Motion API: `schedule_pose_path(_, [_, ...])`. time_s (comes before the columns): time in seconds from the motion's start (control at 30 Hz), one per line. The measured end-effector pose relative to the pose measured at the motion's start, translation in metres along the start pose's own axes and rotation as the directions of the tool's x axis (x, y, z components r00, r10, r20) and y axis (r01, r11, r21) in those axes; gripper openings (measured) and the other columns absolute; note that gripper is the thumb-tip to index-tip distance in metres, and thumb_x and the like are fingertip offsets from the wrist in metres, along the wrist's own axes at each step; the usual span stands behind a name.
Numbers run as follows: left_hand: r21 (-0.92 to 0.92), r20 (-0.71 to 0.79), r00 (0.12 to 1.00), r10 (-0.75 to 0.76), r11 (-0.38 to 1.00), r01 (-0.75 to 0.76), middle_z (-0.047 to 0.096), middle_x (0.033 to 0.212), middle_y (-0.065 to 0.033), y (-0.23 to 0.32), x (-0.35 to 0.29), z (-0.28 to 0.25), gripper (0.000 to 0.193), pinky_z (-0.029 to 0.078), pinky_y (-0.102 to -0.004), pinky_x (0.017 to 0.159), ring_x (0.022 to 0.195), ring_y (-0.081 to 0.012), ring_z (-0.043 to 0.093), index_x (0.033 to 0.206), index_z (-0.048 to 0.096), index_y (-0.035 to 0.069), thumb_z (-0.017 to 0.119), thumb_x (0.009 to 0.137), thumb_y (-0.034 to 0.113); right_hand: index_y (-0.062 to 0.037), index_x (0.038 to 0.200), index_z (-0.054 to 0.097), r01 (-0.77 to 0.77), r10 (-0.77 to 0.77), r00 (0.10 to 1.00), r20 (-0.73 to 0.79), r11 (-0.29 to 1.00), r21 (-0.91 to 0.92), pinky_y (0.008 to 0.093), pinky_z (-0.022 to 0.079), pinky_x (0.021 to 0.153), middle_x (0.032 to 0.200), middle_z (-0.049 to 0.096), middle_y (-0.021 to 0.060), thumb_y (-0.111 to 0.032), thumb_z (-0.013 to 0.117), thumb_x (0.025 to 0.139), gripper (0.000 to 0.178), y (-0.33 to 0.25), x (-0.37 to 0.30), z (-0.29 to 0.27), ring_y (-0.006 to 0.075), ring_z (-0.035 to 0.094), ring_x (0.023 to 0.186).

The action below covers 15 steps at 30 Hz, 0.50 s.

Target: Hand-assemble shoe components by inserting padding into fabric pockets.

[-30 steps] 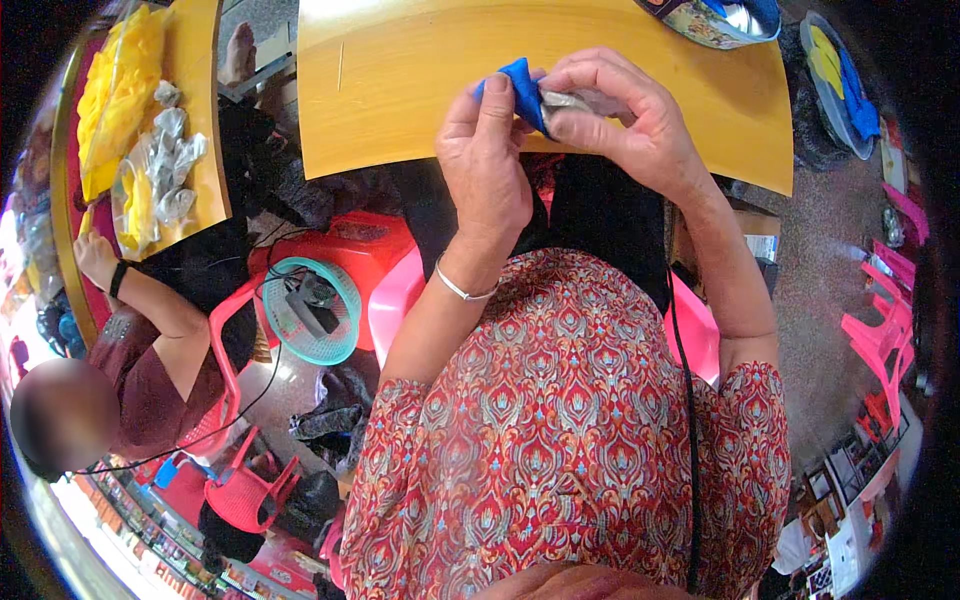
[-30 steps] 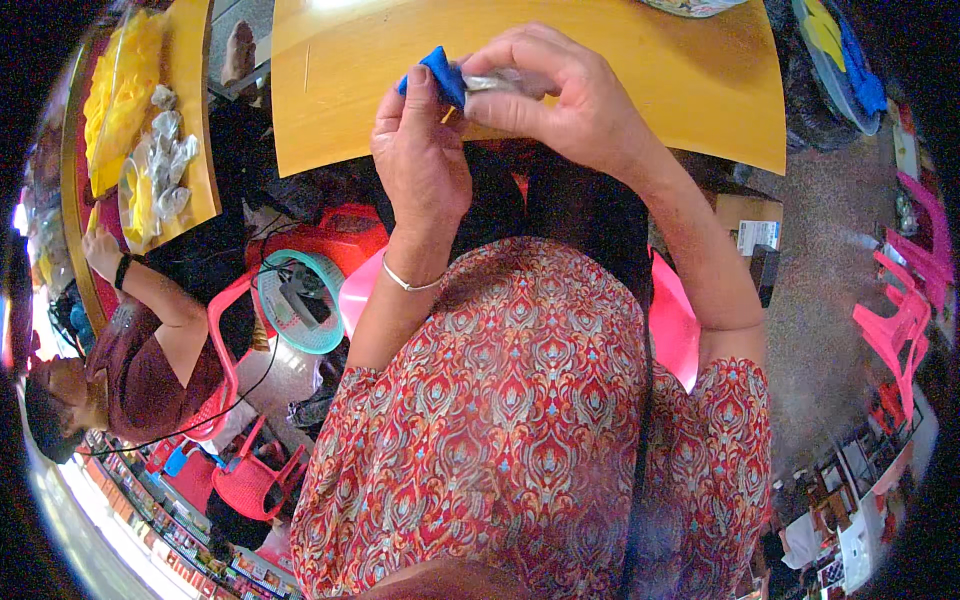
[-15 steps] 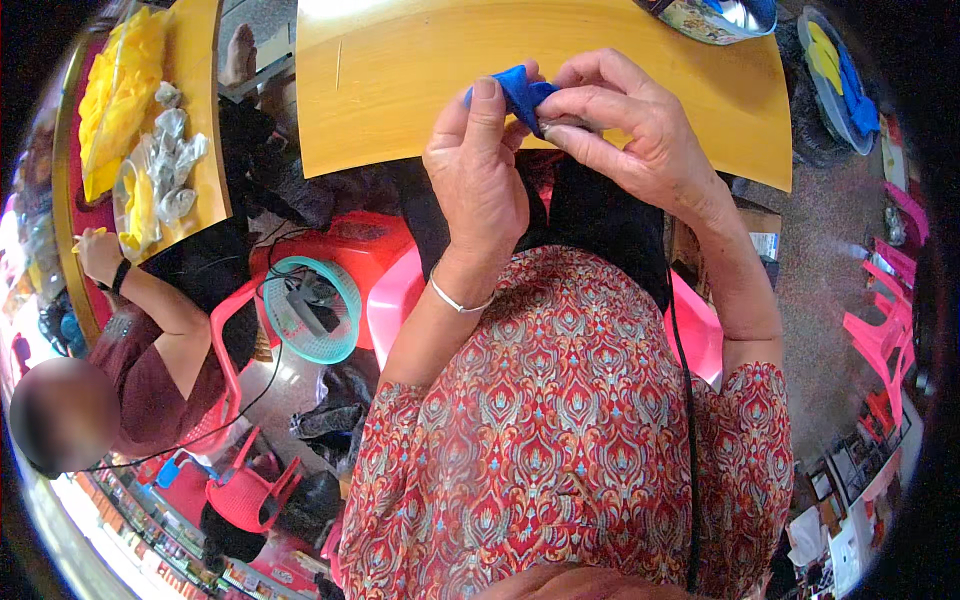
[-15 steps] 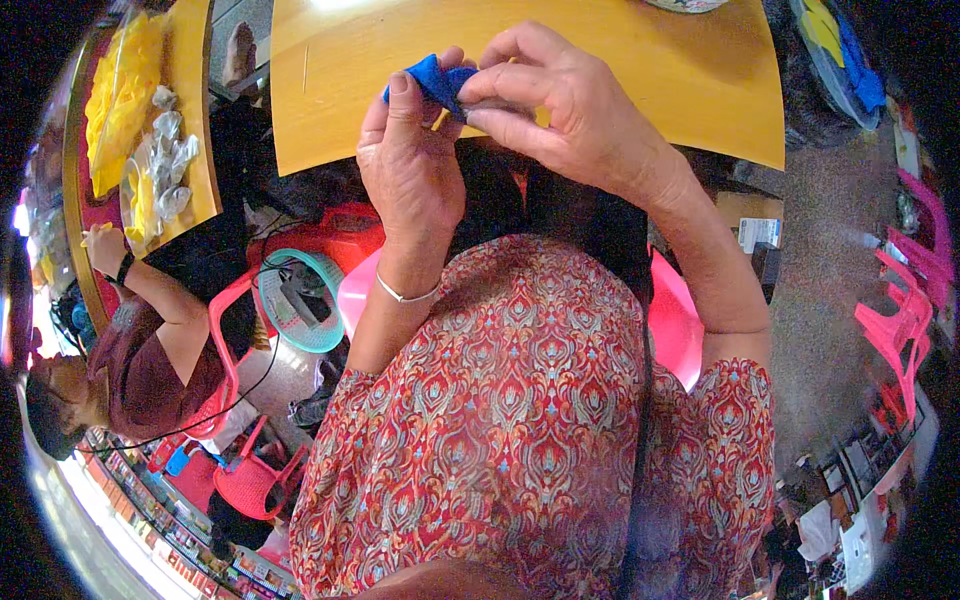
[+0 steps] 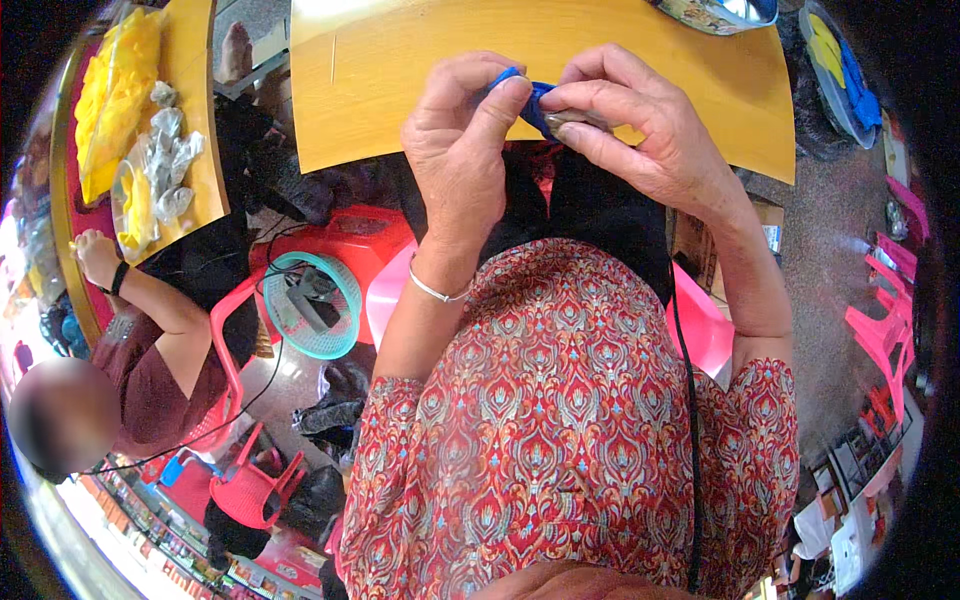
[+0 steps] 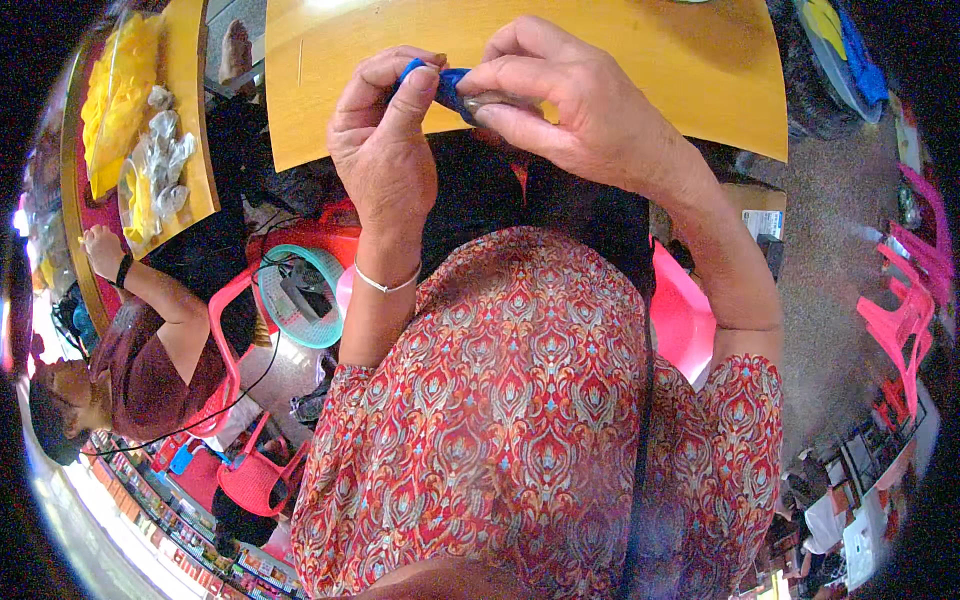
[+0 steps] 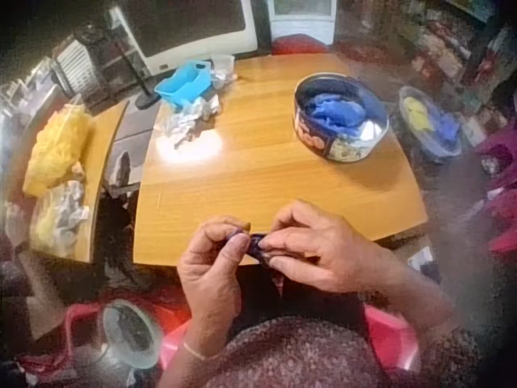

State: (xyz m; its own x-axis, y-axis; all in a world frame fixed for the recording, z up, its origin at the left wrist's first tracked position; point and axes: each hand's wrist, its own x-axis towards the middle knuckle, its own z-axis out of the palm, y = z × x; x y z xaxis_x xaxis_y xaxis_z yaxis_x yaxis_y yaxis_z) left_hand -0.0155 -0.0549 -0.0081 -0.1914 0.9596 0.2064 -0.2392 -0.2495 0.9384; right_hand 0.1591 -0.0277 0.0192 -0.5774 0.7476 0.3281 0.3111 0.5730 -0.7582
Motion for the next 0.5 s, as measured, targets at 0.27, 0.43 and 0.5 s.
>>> schedule_pose_path(0.27, [-0.43,-0.096,0.979,-0.178,0.895,0.121,0.063,0.096,-0.0138,-0.003,-0.002,0.004,0.006,0.048,-0.0337,0.087,0.092,-0.0229,0.061,0.091,0.061,-0.002,0.061,0.085,-0.003,-0.0035,0.101,0.066,0.012,-0.014,0.991,0.13,1.0,0.019,0.0284,0.047,0.073,0.094,0.054,0.0077,-0.007,0.066,0.082,0.019,-0.016,0.011,-0.011,0.0195,0.057,0.086])
schedule_pose_path(0.43, [-0.407,-0.001,1.0,-0.007,0.913,0.006,0.062,0.098,-0.0133,-0.002,-0.003,0.007,0.006,0.047,-0.0322,0.087,0.093,-0.0209,0.059,0.091,0.062,-0.001,0.062,0.085,-0.002,-0.0027,0.099,0.065,0.071,-0.067,0.997,0.046,0.994,-0.078,0.0282,0.047,0.074,0.095,0.052,0.0072,-0.003,0.066,0.081,0.018,-0.016,0.01,-0.006,0.0196,0.057,0.086])
schedule_pose_path(0.5, [-0.375,0.016,0.999,0.048,0.926,-0.039,0.062,0.097,-0.0115,0.001,-0.004,0.006,0.007,0.046,-0.0284,0.085,0.091,-0.0174,0.058,0.089,0.063,0.0,0.063,0.083,-0.004,-0.0024,0.102,0.065,0.038,-0.037,0.999,0.039,0.999,-0.017,0.0278,0.047,0.076,0.097,0.052,0.0072,-0.002,0.066,0.081,0.02,-0.022,0.007,-0.008,0.0194,0.056,0.088])
